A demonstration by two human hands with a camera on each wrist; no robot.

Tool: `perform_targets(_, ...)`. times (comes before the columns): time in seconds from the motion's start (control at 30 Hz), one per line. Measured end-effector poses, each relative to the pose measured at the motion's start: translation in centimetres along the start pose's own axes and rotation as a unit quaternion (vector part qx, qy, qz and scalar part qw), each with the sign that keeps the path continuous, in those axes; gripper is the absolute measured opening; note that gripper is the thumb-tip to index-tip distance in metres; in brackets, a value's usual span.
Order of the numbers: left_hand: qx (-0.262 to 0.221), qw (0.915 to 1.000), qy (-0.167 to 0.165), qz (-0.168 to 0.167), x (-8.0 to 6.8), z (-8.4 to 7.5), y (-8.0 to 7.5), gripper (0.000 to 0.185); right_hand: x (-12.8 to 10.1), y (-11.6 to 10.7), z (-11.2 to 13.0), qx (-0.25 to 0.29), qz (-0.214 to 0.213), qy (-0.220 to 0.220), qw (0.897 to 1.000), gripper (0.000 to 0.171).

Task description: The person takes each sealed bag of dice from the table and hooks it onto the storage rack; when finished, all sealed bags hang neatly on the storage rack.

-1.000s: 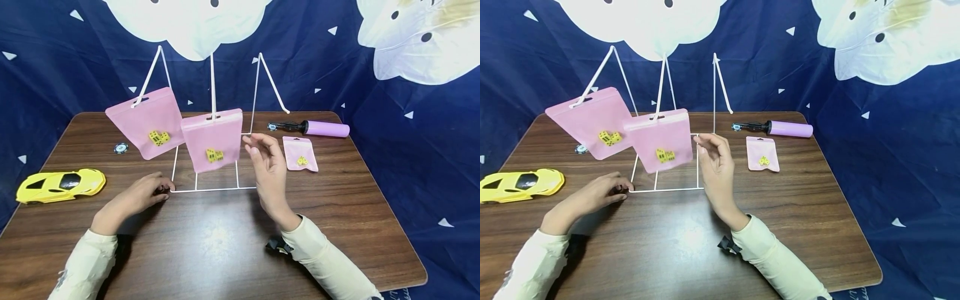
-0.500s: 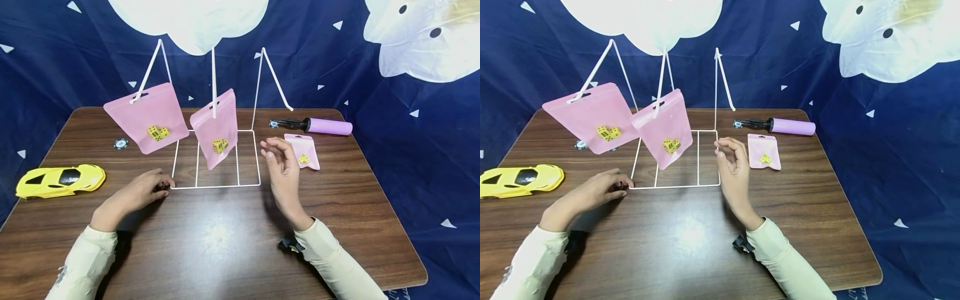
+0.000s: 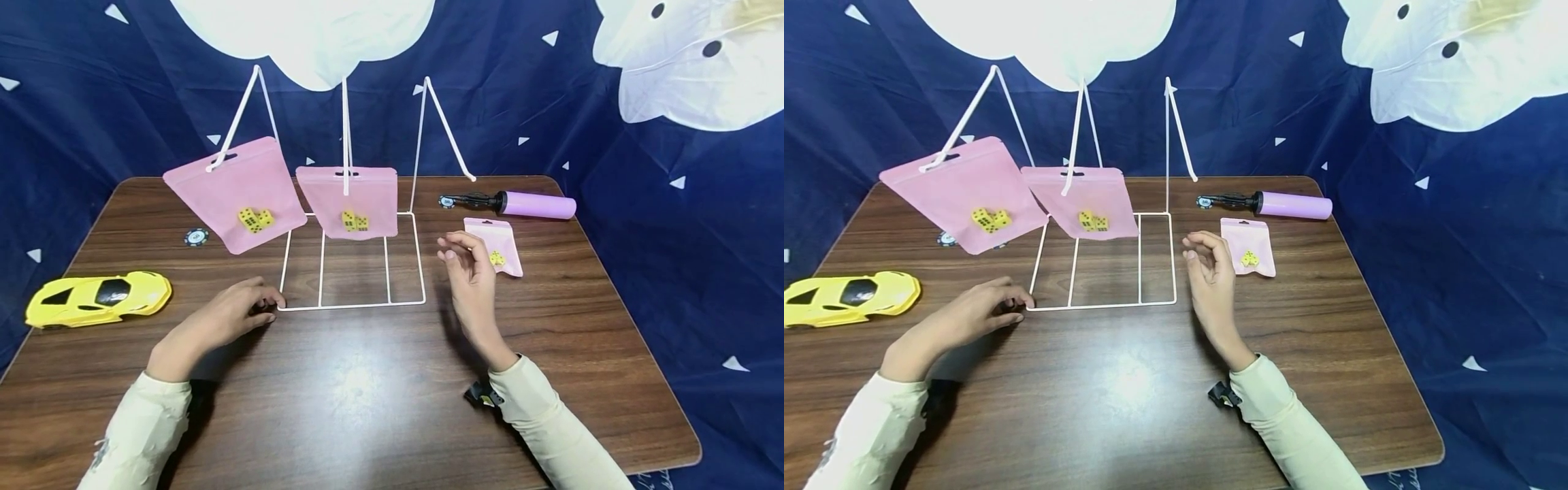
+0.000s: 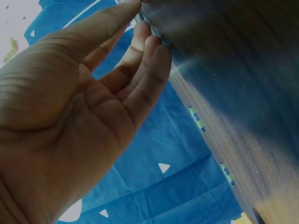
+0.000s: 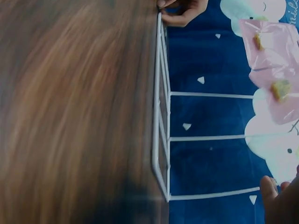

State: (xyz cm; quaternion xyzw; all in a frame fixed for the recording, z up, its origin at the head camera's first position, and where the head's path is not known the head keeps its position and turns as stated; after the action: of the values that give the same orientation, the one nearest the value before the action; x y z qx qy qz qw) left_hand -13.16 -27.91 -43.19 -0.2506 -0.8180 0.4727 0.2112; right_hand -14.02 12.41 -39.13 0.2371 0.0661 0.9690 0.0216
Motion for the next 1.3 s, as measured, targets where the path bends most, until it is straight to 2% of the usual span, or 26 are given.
perform_targets(0.1,0.000,0.9999,-0.007,0.011,0.1,-0.9,-0.5,0.022,0.2,-0.5,-0.5,-0.025,0.004,0.006,1.000,0.025)
perform_targets(0.17,-0.007,0.9999,-0.004,0.010,0.0,0.0,0.0,0.020,0.3,-0.9,-0.7,-0.039,0.004,0.011,0.999,0.026)
perform_targets(0.3,-0.006,0.9997,0.017,-0.019,-0.5,3.5,2.0,0.018,0.7,-1.6,-1.1,-0.049,-0.001,0.018,0.999,0.026)
perform_targets(0.37,0.001,0.9998,0.013,-0.017,-0.5,4.1,2.4,0.012,0.9,-2.1,-1.2,-0.051,-0.004,0.019,0.998,0.026)
perform_targets(0.43,0.017,0.9998,0.005,-0.013,-0.5,4.7,2.8,0.013,1.1,-2.5,-1.5,-0.054,-0.007,0.019,0.998,0.027)
perform_targets(0.57,0.016,0.9998,-0.009,0.007,-0.3,2.8,1.6,0.012,1.6,-3.4,-1.9,-0.055,-0.024,0.018,0.998,0.027)
perform_targets(0.6,0.012,0.9996,-0.019,0.019,-0.1,1.5,0.9,0.013,1.7,-3.6,-2.0,-0.054,-0.029,0.020,0.998,0.027)
perform_targets(0.63,0.008,0.9993,-0.026,0.026,0.1,0.3,0.1,0.022,1.8,-3.8,-2.0,-0.054,-0.035,0.022,0.998,0.026)
perform_targets(0.7,0.001,0.9989,-0.031,0.036,0.4,-1.7,-1.1,0.021,1.9,-4.2,-2.1,-0.061,-0.045,0.029,0.997,0.025)
perform_targets(0.73,0.004,0.9986,-0.036,0.037,0.4,-2.0,-1.2,0.022,2.0,-4.4,-2.1,-0.064,-0.048,0.033,0.996,0.025)
perform_targets(0.93,0.001,1.0000,0.001,0.004,0.2,-1.4,-0.9,0.023,2.5,-5.8,-2.2,-0.100,-0.066,0.048,0.992,0.025)
perform_targets(1.13,-0.002,0.9997,-0.019,0.018,0.4,-1.6,-0.9,0.023,2.8,-7.3,-2.3,-0.121,-0.087,0.067,0.987,0.026)
perform_targets(1.3,-0.006,1.0000,0.005,-0.002,0.1,-0.3,-0.2,0.023,3.0,-8.2,-2.5,-0.131,-0.105,0.096,0.981,0.027)
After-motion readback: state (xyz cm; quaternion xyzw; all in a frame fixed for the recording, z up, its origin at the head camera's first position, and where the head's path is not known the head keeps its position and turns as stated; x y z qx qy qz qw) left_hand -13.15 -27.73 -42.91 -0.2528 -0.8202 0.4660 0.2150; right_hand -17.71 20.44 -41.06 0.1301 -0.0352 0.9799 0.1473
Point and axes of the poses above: each hand's wrist, its own x-axis towards the middle knuckle, its own y-axis out of the palm, z = x × y, the point moved 1 cm from there along x, towards the middle knuckle, and after that the axes turned 3 degrees about z, right-handed, at the moved point
